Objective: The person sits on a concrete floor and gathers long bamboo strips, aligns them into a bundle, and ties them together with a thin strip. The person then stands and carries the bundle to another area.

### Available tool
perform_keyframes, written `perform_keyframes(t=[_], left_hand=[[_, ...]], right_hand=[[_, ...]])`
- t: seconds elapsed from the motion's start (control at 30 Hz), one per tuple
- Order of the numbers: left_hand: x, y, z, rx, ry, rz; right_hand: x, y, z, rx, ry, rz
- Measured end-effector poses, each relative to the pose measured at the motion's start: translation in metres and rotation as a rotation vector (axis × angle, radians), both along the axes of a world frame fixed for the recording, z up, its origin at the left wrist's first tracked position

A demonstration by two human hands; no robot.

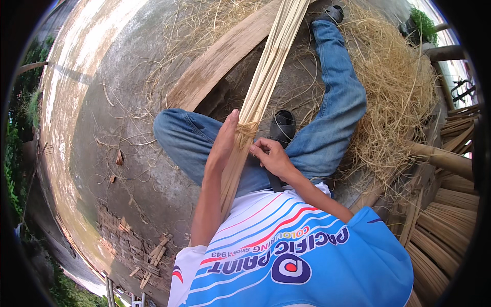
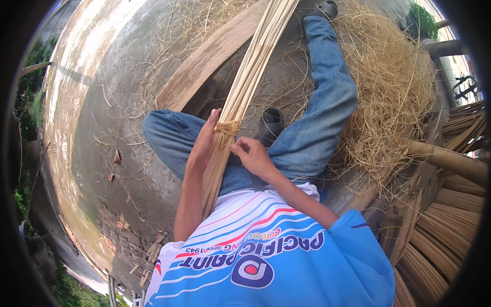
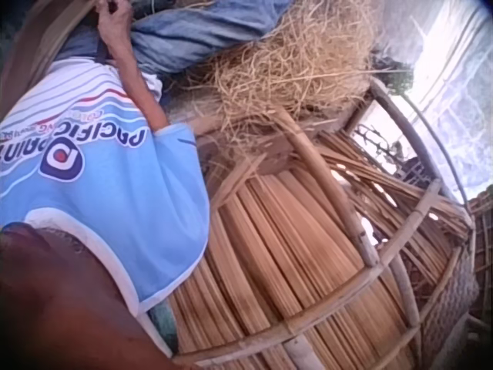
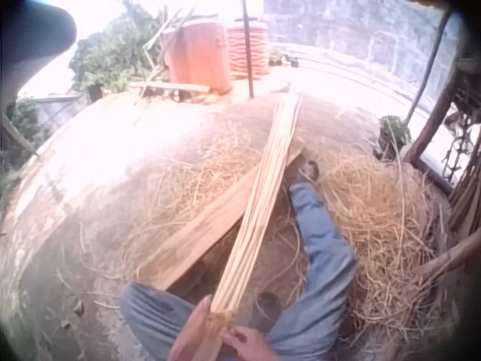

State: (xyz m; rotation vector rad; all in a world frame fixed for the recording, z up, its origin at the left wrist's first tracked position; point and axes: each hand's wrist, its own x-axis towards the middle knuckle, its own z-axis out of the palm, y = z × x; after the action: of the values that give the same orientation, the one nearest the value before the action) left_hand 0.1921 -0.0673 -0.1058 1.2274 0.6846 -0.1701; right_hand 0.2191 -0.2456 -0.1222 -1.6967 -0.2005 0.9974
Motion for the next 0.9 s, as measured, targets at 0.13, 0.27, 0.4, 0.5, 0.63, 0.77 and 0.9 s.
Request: perform_keyframes(t=[0.13,0.27,0.4,0.5,0.63,0.77,0.9], left_hand=[[-0.006,0.005,-0.020,0.035,0.022,0.048],[-0.001,0.002,-0.013,-0.020,0.046,0.094],[-0.006,0.006,-0.025,-0.020,0.063,0.069],[-0.001,0.003,-0.008,-0.077,0.060,0.084],[0.002,0.003,0.008,-0.131,0.089,-0.137],[0.007,-0.001,0.018,0.165,0.121,-0.279],[0.005,-0.005,0.041,0.233,0.114,-0.248]], right_hand=[[-0.003,-0.003,0.010,0.048,-0.211,0.116],[-0.023,0.002,0.033,0.082,-0.431,0.216],[-0.027,-0.002,0.026,0.112,-0.532,0.239],[-0.020,-0.015,0.026,0.071,-0.600,0.341],[0.003,-0.027,0.033,0.100,-0.407,0.398],[0.052,-0.035,0.013,0.109,-0.091,-0.024],[0.113,-0.044,-0.003,0.309,0.062,-0.444]])
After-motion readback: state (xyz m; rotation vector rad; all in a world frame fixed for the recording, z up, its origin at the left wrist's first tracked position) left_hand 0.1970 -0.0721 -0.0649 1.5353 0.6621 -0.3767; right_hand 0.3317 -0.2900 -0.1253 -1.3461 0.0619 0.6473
